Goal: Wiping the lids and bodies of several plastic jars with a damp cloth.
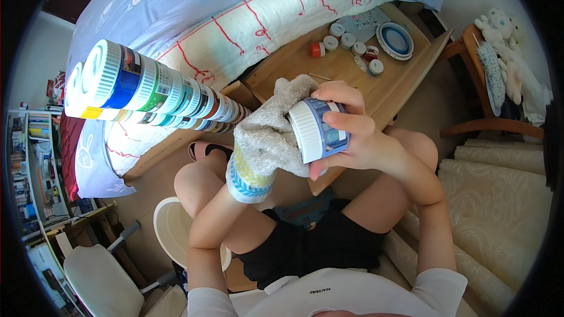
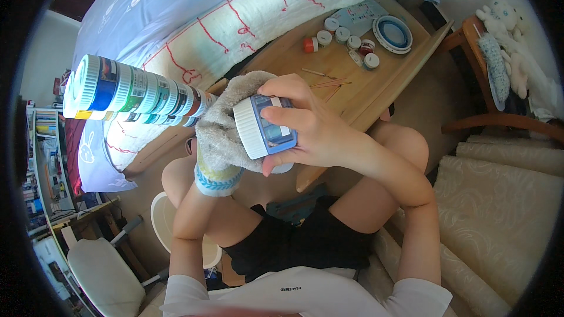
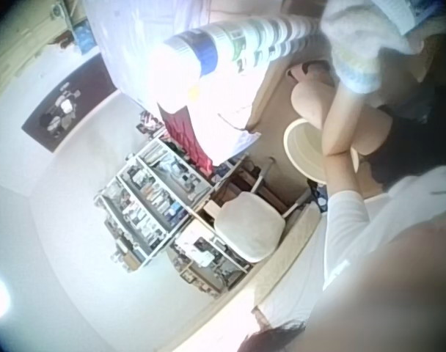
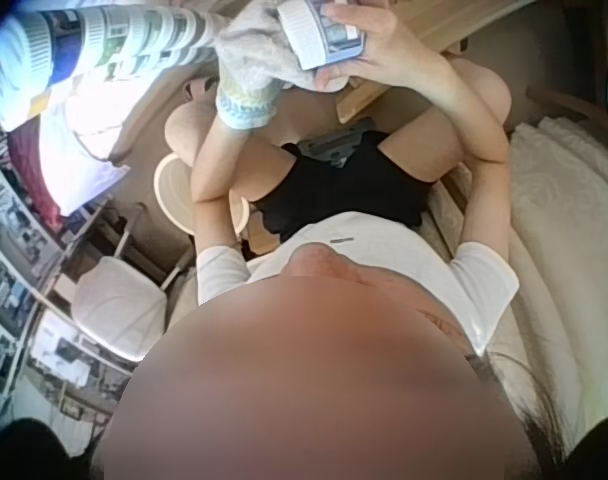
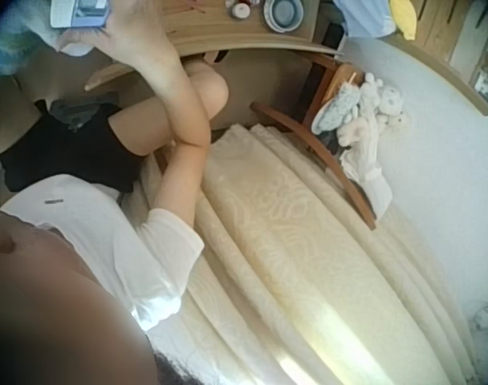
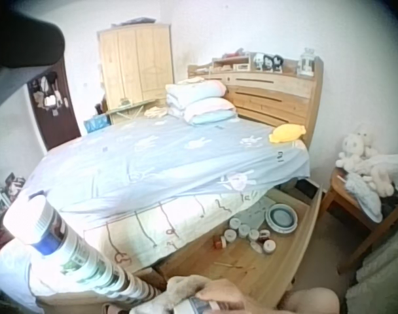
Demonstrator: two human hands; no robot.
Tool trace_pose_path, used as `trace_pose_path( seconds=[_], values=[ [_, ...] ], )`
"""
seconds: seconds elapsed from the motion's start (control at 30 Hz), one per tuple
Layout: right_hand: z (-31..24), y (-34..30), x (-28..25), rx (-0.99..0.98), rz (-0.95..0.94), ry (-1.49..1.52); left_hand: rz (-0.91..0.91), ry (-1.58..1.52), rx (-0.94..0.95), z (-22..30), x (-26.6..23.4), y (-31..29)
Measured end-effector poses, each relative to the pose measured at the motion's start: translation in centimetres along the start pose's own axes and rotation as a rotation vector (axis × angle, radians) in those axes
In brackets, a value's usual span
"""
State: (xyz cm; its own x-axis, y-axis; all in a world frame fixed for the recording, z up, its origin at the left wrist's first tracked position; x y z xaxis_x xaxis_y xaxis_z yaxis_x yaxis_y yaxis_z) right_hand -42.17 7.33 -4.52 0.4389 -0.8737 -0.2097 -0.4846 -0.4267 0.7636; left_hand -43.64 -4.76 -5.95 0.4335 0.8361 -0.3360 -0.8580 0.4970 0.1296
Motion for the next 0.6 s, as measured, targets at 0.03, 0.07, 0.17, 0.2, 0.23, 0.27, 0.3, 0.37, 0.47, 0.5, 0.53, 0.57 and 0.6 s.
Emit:
trace_pose_path(
  seconds=[0.03, 0.07, 0.17, 0.2, 0.23, 0.27, 0.3, 0.37, 0.47, 0.5, 0.53, 0.57, 0.6],
  values=[
    [-0.1, 0.0, -0.1, -0.011, 0.007, -0.040, -0.007, -0.105, 0.051, -0.3, 0.1, 0.0],
    [-0.1, 0.0, -0.2, -0.023, 0.013, -0.081, -0.008, -0.107, 0.051, -0.5, 0.2, -0.2],
    [-0.7, 0.2, -0.2, -0.076, -0.026, -0.163, 0.052, -0.052, -0.060, -1.6, 0.5, -1.0],
    [-0.7, 0.1, 0.0, -0.077, -0.026, -0.162, 0.135, -0.177, -0.067, -2.5, 1.0, -1.2],
    [-0.7, -0.1, 0.5, -0.115, -0.053, -0.186, 0.218, -0.303, -0.075, -3.3, 1.1, -1.4],
    [-0.7, -0.4, 0.9, -0.154, -0.080, -0.210, 0.219, -0.301, -0.075, -3.8, 1.3, -1.6],
    [-0.5, -0.6, 1.0, -0.156, -0.079, -0.209, 0.230, -0.533, -0.145, -4.5, 1.6, -1.7],
    [-0.7, -0.9, 1.5, -0.234, -0.159, -0.330, 0.235, -0.767, -0.213, -4.6, 1.6, -1.5],
    [-0.8, -0.3, 0.0, -0.103, -0.006, -0.093, 0.114, -0.358, 0.006, -1.5, 0.7, 0.1],
    [-0.8, -0.4, -0.1, -0.101, -0.010, -0.103, 0.128, -0.445, 0.042, -0.3, 0.9, 0.8],
    [-0.1, -0.5, -0.4, -0.032, 0.140, 0.151, 0.154, -0.515, 0.067, 0.2, 0.6, 0.8],
    [0.7, -0.6, -0.7, 0.040, 0.287, 0.405, 0.161, -0.506, 0.064, 0.0, 0.2, 0.8],
    [0.9, -0.4, -0.8, 0.147, 0.258, 0.519, 0.148, -0.420, 0.165, 0.2, -0.4, 0.6]
  ],
)
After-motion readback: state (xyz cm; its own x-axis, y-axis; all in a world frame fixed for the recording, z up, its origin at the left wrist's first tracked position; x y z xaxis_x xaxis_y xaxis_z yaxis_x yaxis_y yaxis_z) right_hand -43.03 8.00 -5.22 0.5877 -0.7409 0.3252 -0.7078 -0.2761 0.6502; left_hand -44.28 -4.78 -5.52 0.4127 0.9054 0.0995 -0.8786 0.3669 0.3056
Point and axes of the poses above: each hand's wrist, its own y-axis towards the middle knuckle, its own x-axis out of the palm, z = x × y, the point moved 5 cm from there along y, towards the middle knuckle, and after that the axes turned 9 degrees about y, right-handed, at the moved point
